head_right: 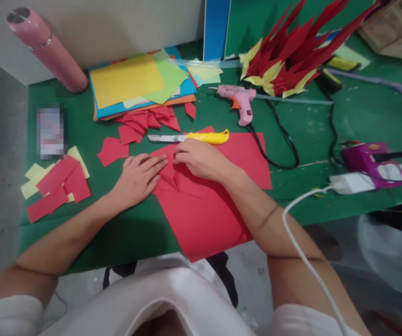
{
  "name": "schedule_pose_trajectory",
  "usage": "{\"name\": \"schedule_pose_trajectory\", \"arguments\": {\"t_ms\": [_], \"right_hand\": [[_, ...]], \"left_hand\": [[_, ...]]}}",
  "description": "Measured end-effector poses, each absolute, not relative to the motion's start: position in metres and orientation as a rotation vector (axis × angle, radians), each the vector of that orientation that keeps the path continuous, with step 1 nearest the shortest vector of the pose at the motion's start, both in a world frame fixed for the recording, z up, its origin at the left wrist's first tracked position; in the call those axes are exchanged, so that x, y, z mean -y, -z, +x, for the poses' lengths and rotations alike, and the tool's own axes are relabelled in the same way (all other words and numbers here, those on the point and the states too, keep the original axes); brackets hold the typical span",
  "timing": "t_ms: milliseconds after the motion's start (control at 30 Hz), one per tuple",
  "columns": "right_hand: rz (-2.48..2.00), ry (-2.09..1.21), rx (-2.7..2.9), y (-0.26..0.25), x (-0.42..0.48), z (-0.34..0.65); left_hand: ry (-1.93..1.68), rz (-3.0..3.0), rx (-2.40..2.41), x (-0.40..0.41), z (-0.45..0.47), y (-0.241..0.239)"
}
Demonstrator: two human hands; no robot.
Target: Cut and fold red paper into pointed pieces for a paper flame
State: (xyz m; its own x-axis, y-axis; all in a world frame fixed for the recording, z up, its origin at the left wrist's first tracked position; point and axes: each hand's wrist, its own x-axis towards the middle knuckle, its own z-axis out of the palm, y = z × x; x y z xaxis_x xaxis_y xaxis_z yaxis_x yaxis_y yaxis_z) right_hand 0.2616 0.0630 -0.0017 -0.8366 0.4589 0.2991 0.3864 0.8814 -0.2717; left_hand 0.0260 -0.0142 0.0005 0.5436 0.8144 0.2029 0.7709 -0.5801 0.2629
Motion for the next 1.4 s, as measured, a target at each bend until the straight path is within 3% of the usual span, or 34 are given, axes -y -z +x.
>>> {"name": "schedule_pose_trajectory", "arguments": {"t_ms": [533, 1000, 1400], "right_hand": [[-0.572, -0.365, 2.609, -0.010, -0.050, 0.255], [-0.463, 0.040, 2.609, -0.007, -0.057, 0.257], [-0.474, -0.168, 2.680, -0.002, -0.049, 0.252]], "left_hand": [[-0.621, 2.652, -1.408, 0.011, 0.023, -0.001], [-0.764, 2.530, -1.247, 0.008, 0.020, -0.001], [-0.824, 2.427, -1.285, 0.005, 0.018, -0.002]]}}
